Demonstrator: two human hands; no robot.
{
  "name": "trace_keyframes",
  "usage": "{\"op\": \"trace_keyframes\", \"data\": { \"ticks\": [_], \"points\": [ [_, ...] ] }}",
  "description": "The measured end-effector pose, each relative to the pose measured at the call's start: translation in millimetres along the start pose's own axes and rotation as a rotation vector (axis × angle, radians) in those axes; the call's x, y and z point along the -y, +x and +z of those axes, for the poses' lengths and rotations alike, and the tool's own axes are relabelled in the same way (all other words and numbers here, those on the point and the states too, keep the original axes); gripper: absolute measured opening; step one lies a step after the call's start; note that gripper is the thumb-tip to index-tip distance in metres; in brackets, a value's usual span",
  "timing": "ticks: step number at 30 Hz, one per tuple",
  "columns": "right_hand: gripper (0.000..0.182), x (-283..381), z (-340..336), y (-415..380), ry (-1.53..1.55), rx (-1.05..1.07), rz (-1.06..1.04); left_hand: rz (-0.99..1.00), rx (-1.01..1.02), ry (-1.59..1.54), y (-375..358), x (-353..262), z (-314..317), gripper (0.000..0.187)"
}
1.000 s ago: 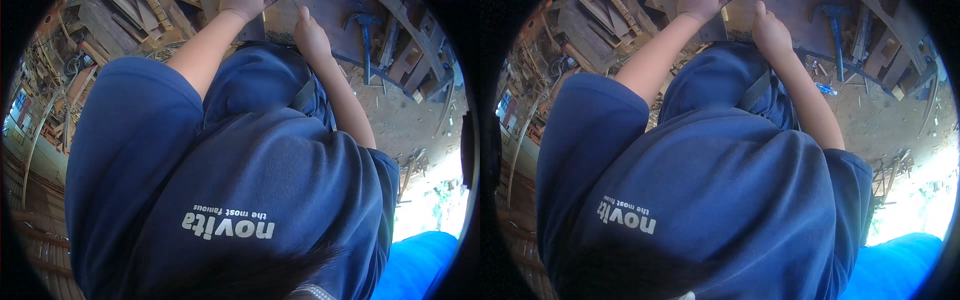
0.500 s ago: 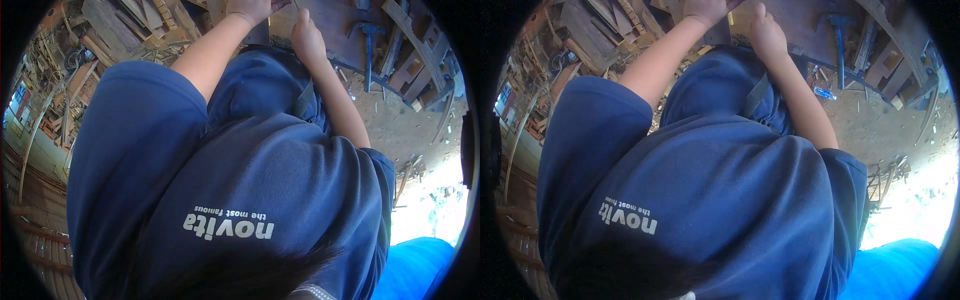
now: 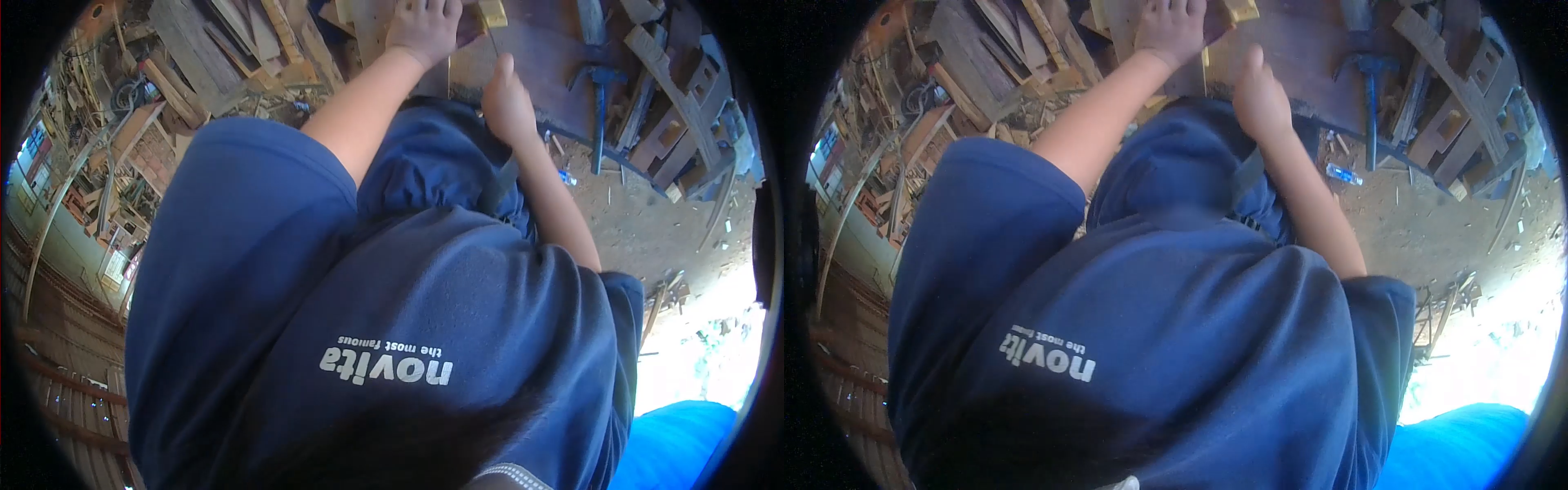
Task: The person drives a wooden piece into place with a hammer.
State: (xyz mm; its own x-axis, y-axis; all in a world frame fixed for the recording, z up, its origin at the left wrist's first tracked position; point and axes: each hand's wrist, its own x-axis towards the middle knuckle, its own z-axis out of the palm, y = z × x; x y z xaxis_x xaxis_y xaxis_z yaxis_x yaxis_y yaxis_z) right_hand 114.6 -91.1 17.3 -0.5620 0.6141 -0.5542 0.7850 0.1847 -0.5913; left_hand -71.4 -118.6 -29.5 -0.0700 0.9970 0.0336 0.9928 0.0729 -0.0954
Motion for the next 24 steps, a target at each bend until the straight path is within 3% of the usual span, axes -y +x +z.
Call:
{"op": "trace_keyframes", "data": {
  "ticks": [2,4,10,14,16,21,24],
  "points": [
    [0.026,-10,3,-28,0.014,0.056,0.105,-0.036,0.121,-0.094,3,-2,-13,0.057],
    [0.028,-9,-6,-43,0.009,0.149,0.185,0.001,-0.038,-0.041,5,1,-8,0.057],
    [0.023,30,-34,-4,-0.105,0.023,0.057,-0.018,0.016,-0.086,7,-1,-17,0.055],
    [0.024,43,-51,-17,-0.103,0.057,0.080,0.000,-0.006,-0.065,9,-2,-29,0.053],
    [0.024,42,-63,-37,-0.115,0.203,0.221,0.013,0.001,-0.061,10,-1,-27,0.053],
    [0.024,42,-58,-29,-0.110,0.216,0.246,-0.005,0.047,-0.068,8,-2,-25,0.052],
    [0.023,47,-47,-11,-0.082,0.095,0.128,-0.011,0.051,-0.072,7,-2,-23,0.053]
  ]
}}
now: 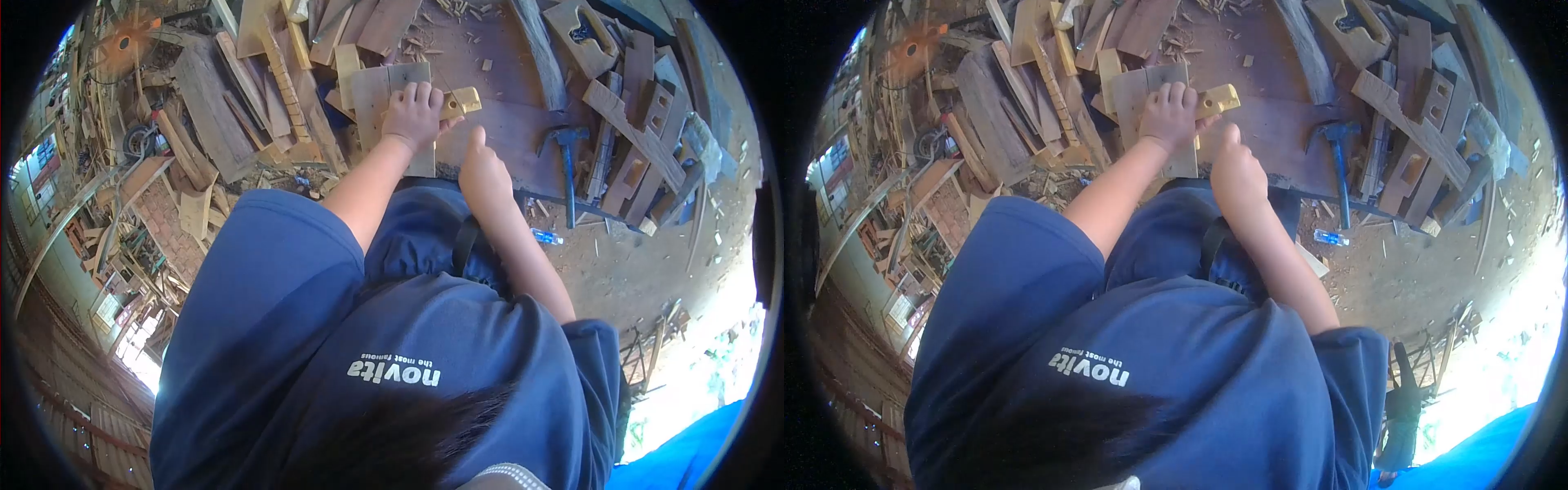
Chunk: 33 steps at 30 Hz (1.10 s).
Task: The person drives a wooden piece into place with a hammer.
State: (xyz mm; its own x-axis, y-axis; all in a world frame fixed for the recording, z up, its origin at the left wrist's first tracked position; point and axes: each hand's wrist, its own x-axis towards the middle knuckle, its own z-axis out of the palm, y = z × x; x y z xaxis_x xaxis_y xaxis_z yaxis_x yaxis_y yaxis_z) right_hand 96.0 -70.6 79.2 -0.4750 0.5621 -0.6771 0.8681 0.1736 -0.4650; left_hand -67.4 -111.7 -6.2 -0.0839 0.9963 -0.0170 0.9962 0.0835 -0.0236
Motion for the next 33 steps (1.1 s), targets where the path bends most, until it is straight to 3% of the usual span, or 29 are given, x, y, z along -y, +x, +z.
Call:
{"op": "trace_keyframes", "data": {
  "ticks": [8,23,28,30,33],
  "points": [
    [0.022,-1,-32,-46,-0.059,0.104,0.087,0.003,-0.053,0.033,0,1,0,0.052],
    [0.030,12,-39,-33,-0.052,0.130,0.118,0.003,-0.061,0.045,-2,1,1,0.053],
    [0.023,16,-38,-32,-0.022,0.144,0.146,0.003,-0.080,0.055,-3,1,4,0.053],
    [0.019,15,-38,-33,0.028,0.144,0.154,-0.009,0.020,0.028,-4,0,5,0.054],
    [0.027,13,-36,-33,-0.057,0.134,0.121,-0.014,0.031,0.020,-5,0,5,0.053]
  ]
}}
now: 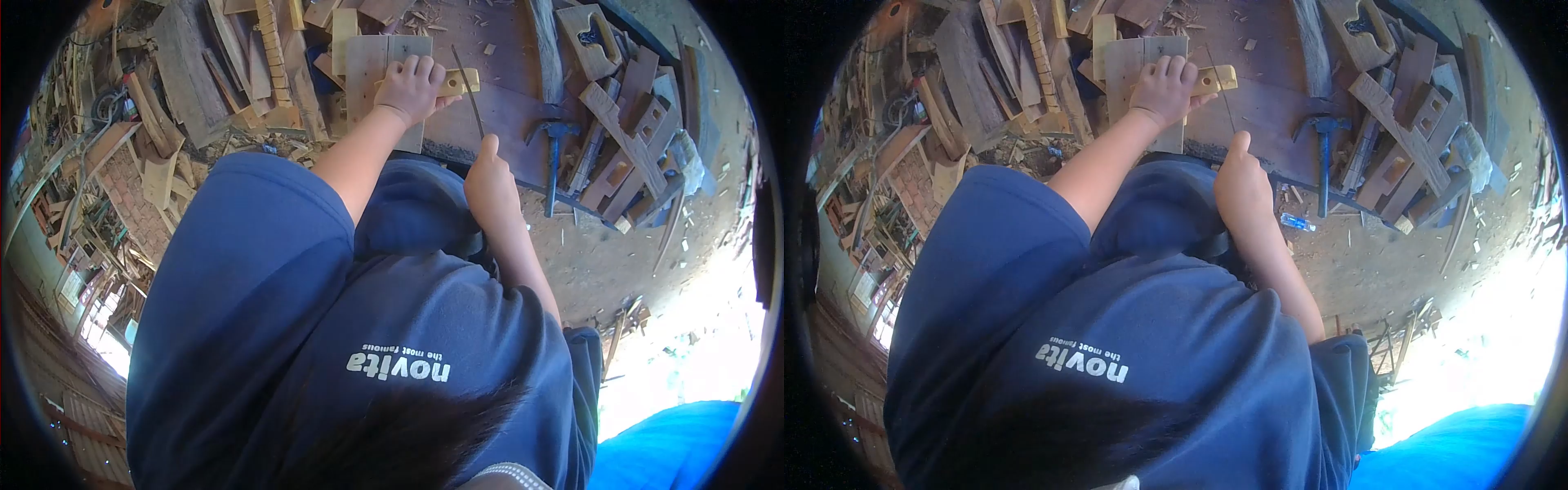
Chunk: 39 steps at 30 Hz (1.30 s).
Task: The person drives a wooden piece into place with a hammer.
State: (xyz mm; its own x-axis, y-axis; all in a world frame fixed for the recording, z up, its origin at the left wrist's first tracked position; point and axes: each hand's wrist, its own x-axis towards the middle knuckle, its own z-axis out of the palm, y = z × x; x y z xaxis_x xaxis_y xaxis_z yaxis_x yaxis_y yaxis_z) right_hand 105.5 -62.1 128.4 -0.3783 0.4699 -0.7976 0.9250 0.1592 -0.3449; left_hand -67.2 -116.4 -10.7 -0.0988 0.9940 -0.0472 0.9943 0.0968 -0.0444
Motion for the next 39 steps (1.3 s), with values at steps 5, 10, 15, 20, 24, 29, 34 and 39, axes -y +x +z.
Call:
{"op": "trace_keyframes", "data": {
  "ticks": [5,10,15,20,24,29,34,39],
  "points": [
    [0.022,7,1,4,0.022,0.000,0.023,0.003,-0.036,0.010,0,1,2,0.053],
    [0.021,10,13,30,0.063,-0.056,-0.020,0.001,-0.077,-0.019,-1,1,4,0.050],
    [0.023,2,7,9,0.019,-0.001,0.053,0.008,-0.047,-0.006,-1,1,4,0.049],
    [0.024,6,14,40,0.068,-0.083,-0.045,0.014,-0.071,-0.018,0,2,8,0.049],
    [0.025,6,17,35,0.066,-0.100,-0.045,-0.002,0.007,-0.012,-1,0,4,0.050],
    [0.024,-10,29,21,0.045,-0.091,0.021,0.024,-0.077,0.023,-1,2,10,0.051],
    [0.025,0,15,40,0.050,-0.082,-0.058,0.002,0.073,-0.060,1,-3,-3,0.029],
    [0.024,-23,25,14,0.008,-0.023,0.066,0.208,0.034,0.005,5,-11,5,0.044]
  ]
}}
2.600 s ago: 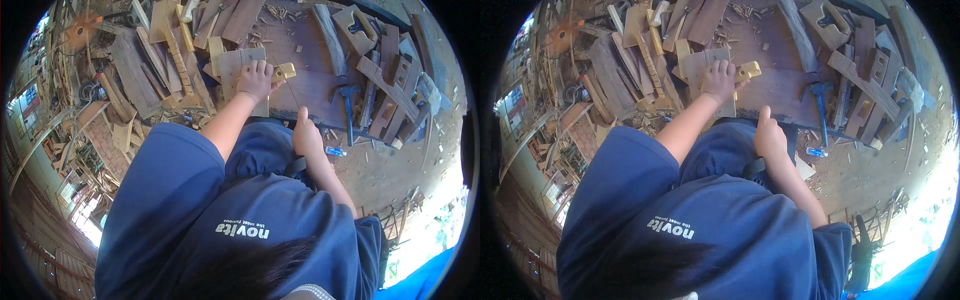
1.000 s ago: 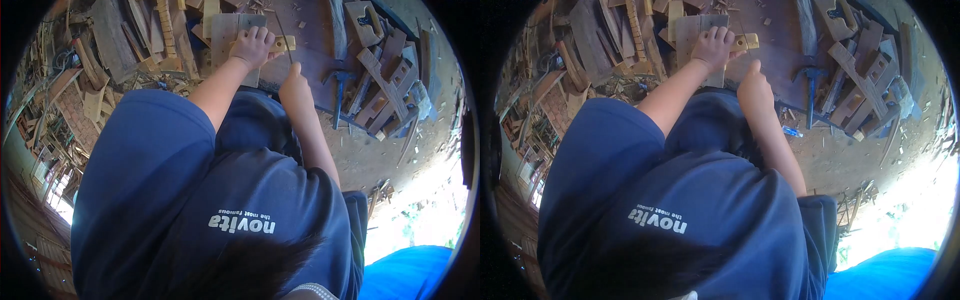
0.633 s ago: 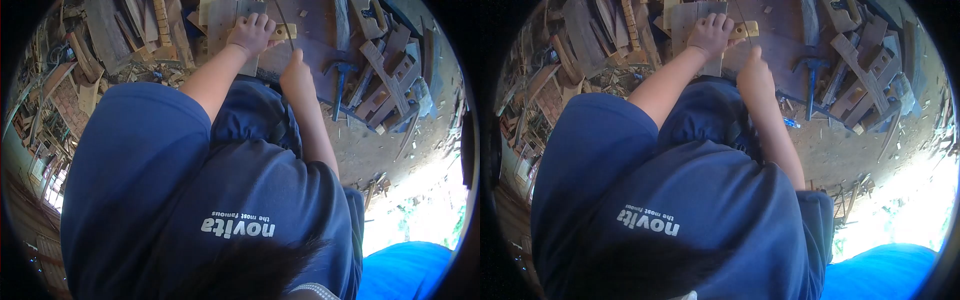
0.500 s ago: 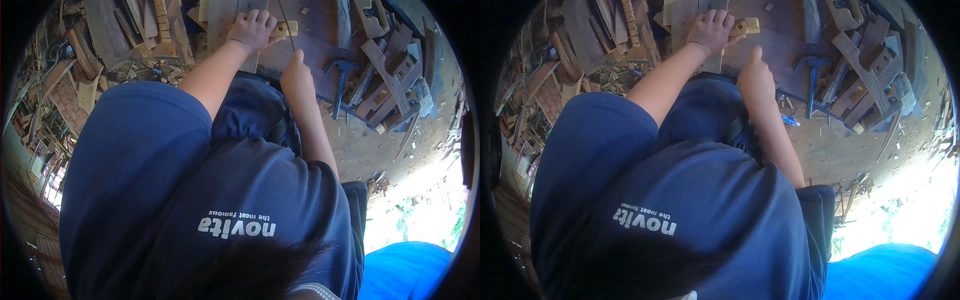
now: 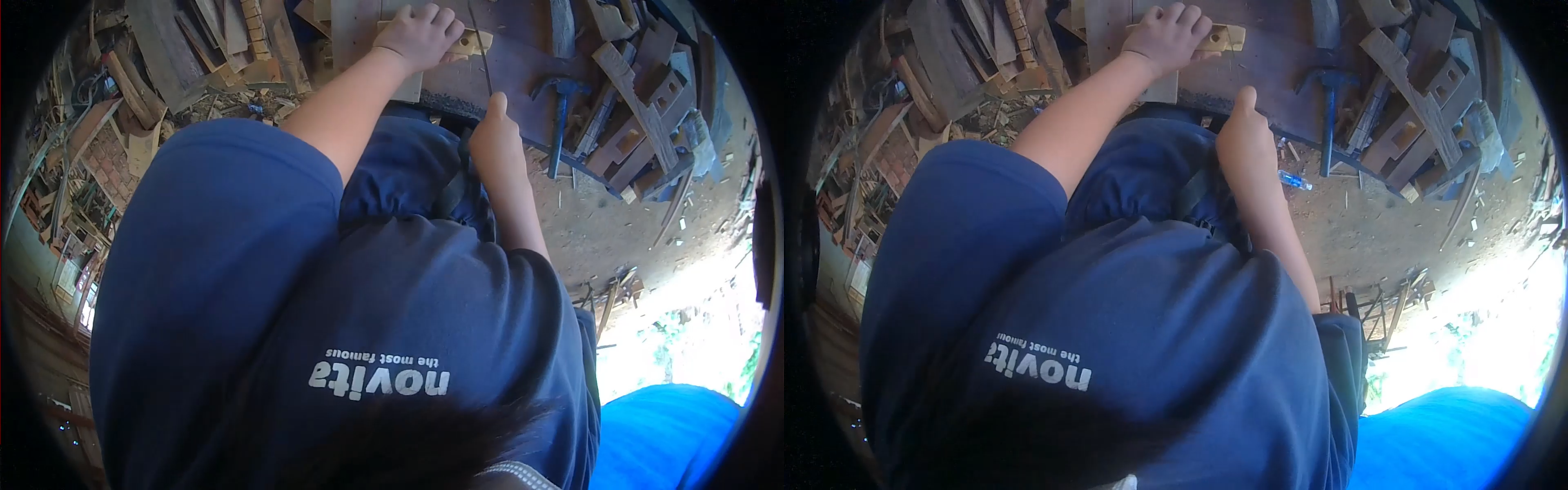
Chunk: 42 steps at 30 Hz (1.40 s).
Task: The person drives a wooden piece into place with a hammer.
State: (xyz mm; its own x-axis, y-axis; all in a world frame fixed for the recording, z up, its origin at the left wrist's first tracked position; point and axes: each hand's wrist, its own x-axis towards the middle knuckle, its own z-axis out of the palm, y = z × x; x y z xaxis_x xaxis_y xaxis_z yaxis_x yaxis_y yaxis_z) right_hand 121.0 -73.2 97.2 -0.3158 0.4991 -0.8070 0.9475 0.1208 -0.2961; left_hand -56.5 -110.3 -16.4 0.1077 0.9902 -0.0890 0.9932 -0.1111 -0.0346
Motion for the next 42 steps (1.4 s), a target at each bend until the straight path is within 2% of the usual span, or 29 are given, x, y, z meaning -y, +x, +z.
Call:
{"op": "trace_keyframes", "data": {
  "ticks": [1,3,6,9,10,12,16,18,20,22,24,29,34,42],
  "points": [
    [0.025,0,4,4,0.048,-0.021,0.001,0.007,0.003,-0.002,5,-7,-4,0.044],
    [0.025,2,8,18,0.099,-0.050,0.006,-0.235,0.101,-0.078,21,-18,-13,0.050],
    [0.025,3,5,30,0.149,-0.073,-0.010,-0.315,0.135,-0.049,32,-21,-17,0.049],
    [0.025,-15,3,26,0.140,-0.086,0.004,-0.224,0.144,-0.093,30,-19,-21,0.048],
    [0.020,-25,4,26,0.160,-0.108,-0.015,-0.205,0.142,-0.093,29,-21,-13,0.048],
    [0.016,-40,7,25,0.183,-0.141,-0.031,-0.116,0.098,0.093,31,-24,1,0.046],
    [0.014,-60,16,29,0.235,-0.215,-0.026,-0.027,0.029,-0.022,51,-30,5,0.040],
    [0.014,-66,21,37,0.269,-0.222,0.002,-0.023,0.142,-0.061,67,-35,2,0.046],
    [0.024,-71,26,49,0.192,-0.266,0.001,-0.030,0.167,-0.121,81,-40,-7,0.046],
    [0.024,-72,30,58,0.226,-0.271,0.006,-0.046,0.202,-0.175,85,-40,-3,0.047],
    [0.023,-73,34,65,0.257,-0.274,0.005,0.021,0.017,-0.116,87,-34,19,0.048],
    [0.023,-78,34,67,0.178,-0.288,0.001,0.094,0.039,-0.148,85,-26,53,0.044],
    [0.024,-90,46,66,0.174,-0.296,-0.003,0.068,0.148,-0.253,82,-28,44,0.044],
    [0.029,-79,50,100,0.252,-0.379,-0.082,0.062,0.139,-0.223,82,-29,36,0.060]
  ]
}}
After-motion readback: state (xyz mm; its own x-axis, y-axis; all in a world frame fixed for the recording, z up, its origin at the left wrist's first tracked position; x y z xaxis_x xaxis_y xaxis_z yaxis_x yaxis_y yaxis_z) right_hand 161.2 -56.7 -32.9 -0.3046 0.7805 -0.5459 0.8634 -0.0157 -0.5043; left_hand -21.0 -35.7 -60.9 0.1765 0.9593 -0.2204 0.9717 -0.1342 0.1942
